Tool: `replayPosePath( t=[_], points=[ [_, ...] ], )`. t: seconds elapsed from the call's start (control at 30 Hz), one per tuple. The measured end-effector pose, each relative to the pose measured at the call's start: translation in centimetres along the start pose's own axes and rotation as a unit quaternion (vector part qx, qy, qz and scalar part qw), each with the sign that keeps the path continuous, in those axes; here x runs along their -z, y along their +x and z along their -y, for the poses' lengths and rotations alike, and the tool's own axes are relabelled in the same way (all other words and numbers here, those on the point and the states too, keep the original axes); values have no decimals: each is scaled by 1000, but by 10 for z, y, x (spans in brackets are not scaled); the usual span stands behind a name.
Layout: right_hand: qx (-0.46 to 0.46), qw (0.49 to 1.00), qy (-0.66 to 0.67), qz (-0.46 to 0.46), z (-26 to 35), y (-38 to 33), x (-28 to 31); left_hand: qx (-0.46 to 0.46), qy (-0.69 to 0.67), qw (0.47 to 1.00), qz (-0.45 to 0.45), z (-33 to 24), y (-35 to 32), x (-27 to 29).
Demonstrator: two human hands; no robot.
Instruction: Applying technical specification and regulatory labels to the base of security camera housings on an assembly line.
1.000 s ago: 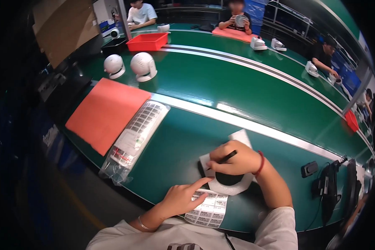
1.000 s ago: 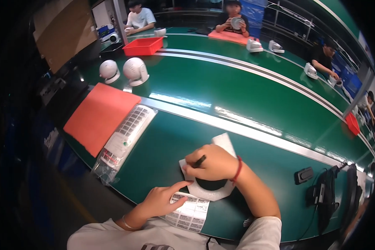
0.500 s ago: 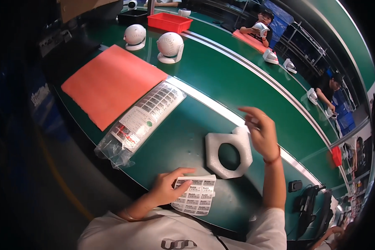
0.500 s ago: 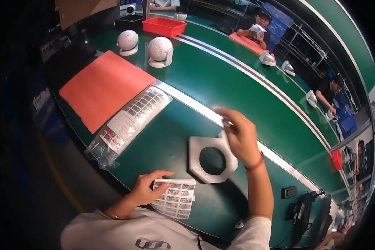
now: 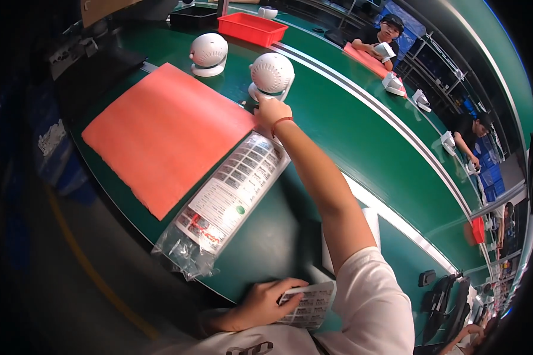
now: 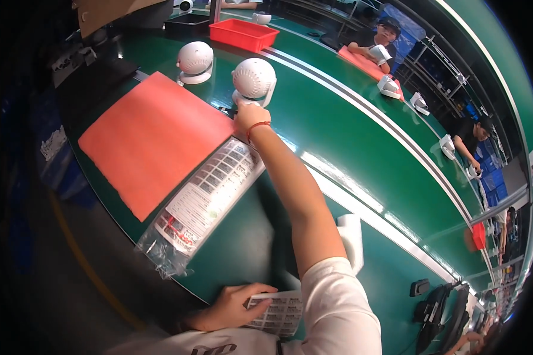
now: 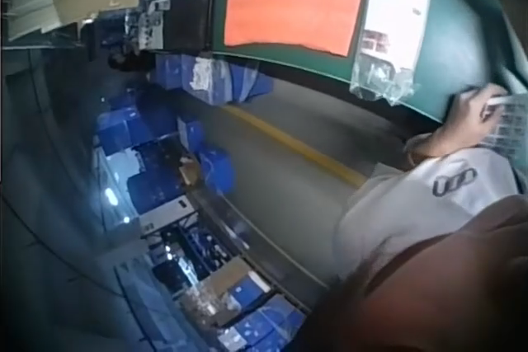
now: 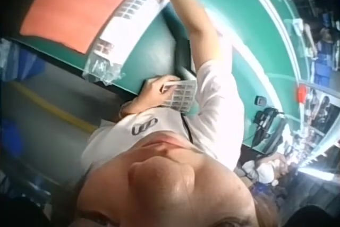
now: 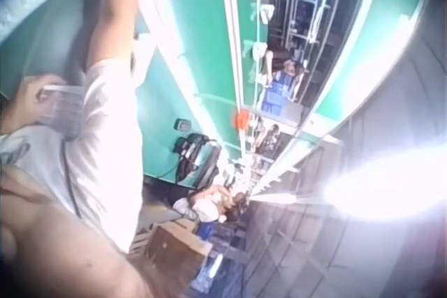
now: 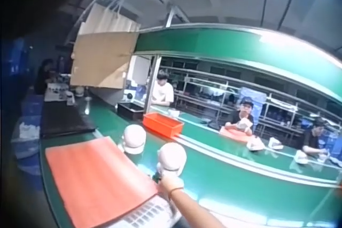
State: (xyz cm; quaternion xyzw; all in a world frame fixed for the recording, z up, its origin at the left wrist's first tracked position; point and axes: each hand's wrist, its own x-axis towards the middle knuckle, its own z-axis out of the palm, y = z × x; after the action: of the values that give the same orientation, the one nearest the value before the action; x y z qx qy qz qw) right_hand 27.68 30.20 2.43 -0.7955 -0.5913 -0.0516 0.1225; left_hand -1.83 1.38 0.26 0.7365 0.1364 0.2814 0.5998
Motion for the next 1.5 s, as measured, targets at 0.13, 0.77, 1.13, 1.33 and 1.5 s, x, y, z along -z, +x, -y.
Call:
replayPosePath(
  t=[0.13,0.77,1.13,1.33,1.5],
  points=[
    [-33,999,-11,9,-7,17,-13,78,10,995,64,-2,-1,4],
    [28,998,-39,34,-73,-34,10,84,2,995,52,-9,4,5],
    [13,999,-40,13,-80,-69,15,79,-3,995,61,-11,5,5],
    [-65,997,-34,-22,-55,-55,-3,73,15,996,44,-10,4,2],
    [-54,981,-127,-136,-90,-72,17,65,19,997,26,-13,3,0]
  ],
)
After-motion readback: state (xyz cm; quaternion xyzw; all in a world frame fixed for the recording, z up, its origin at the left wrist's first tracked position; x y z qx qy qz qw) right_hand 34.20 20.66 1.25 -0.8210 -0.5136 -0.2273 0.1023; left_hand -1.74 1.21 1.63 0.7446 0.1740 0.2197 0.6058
